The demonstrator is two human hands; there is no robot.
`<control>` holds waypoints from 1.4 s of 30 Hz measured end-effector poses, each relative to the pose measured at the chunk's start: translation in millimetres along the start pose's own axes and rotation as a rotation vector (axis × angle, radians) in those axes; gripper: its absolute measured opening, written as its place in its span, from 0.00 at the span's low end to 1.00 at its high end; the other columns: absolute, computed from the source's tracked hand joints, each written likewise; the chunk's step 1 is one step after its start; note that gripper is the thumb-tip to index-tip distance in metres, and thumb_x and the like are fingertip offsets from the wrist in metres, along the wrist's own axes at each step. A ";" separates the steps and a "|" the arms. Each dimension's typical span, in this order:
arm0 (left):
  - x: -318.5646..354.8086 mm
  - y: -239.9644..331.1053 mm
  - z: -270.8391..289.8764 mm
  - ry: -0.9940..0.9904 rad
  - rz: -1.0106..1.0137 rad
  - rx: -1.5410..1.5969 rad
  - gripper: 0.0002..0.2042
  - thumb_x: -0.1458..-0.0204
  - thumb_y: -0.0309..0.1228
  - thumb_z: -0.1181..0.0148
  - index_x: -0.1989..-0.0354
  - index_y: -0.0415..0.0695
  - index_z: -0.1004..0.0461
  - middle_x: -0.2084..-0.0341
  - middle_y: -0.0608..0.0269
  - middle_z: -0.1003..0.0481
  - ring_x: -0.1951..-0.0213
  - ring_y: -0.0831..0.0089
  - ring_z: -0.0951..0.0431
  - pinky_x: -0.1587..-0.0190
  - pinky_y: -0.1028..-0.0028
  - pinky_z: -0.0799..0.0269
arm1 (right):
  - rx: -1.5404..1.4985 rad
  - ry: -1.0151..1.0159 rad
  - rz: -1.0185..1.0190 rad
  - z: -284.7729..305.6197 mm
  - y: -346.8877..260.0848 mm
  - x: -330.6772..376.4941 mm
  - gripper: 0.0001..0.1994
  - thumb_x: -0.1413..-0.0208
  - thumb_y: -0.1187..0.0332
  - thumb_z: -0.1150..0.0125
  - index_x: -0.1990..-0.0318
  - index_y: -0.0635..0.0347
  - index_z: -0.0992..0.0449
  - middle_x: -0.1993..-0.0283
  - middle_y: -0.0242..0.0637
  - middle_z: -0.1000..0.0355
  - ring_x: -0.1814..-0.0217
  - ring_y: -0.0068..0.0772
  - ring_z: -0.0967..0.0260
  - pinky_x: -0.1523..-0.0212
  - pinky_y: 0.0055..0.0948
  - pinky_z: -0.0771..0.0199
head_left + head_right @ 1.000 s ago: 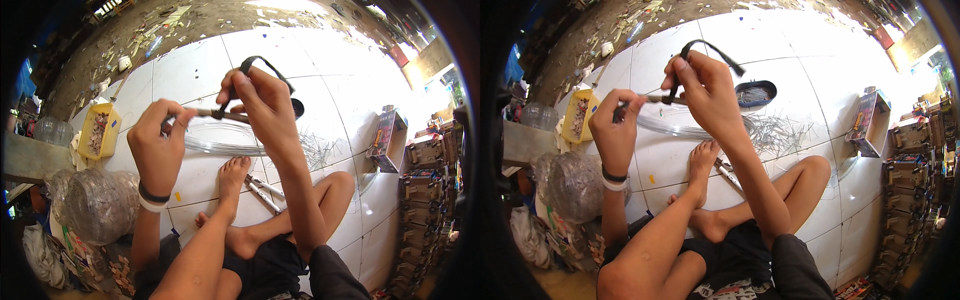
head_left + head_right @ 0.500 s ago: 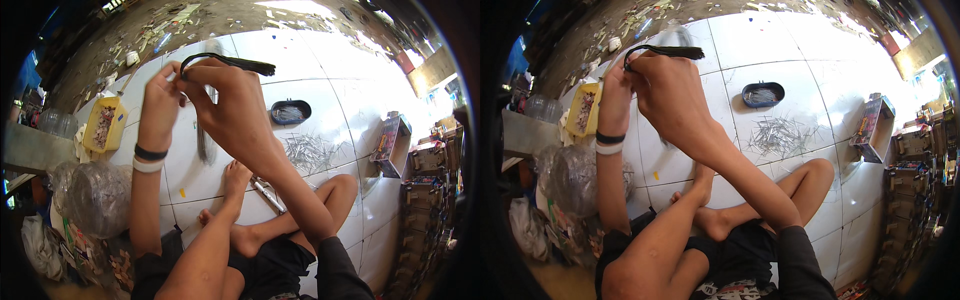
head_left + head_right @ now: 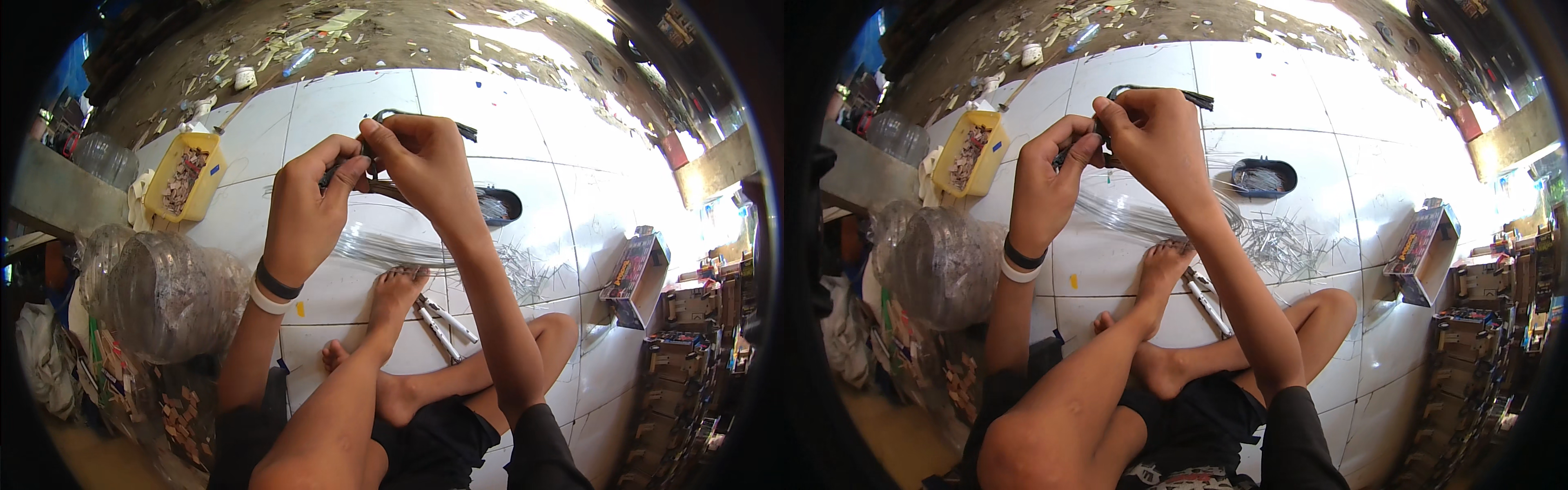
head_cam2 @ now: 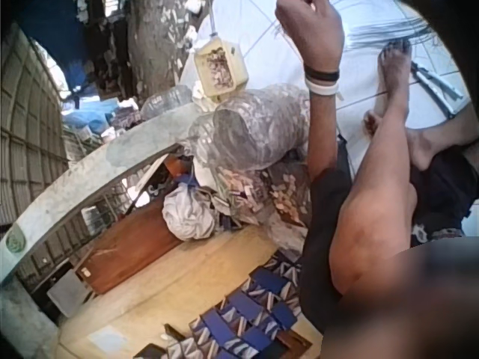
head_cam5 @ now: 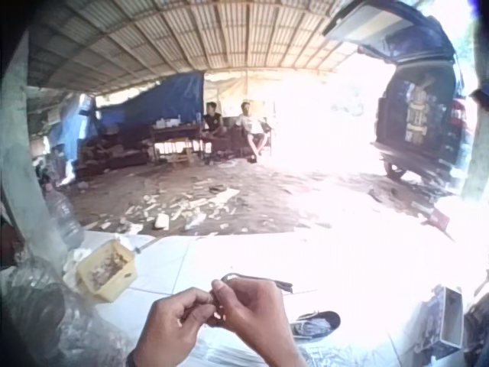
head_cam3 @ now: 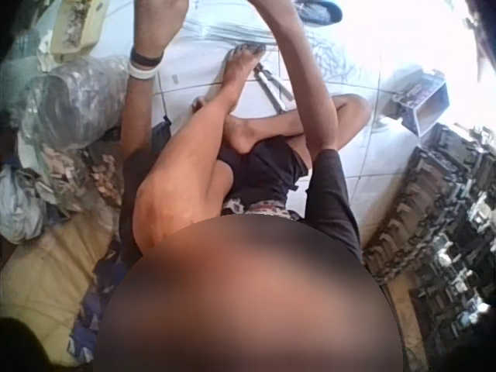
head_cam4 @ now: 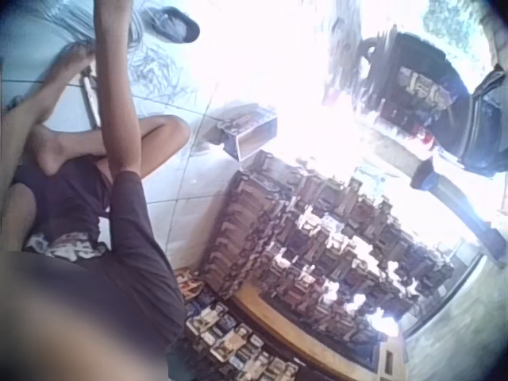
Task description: The person sits on the floor and manipulates a coil of wire, cutting it into smaller pieces using pliers. They then gather small wooden blocks from a yellow container and insert the wire pieces into them, creating small assembled units.
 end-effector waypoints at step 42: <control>-1.1 -21.0 48.7 -0.119 0.449 0.430 0.15 0.32 0.36 0.35 0.53 0.33 0.18 0.79 0.78 0.35 0.79 0.89 0.41 0.76 0.85 0.48 | 0.258 0.057 0.633 -0.4 -8.7 21.2 0.12 0.37 0.69 0.31 0.51 0.59 0.25 0.64 0.43 0.17 0.59 0.49 0.16 0.60 0.45 0.20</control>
Point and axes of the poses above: each hand's wrist, its own x-axis away from the middle knuckle, its own z-axis out of the back of the hand, y = z × x, the point moved 5 cm from there along -x, towards the middle knuckle
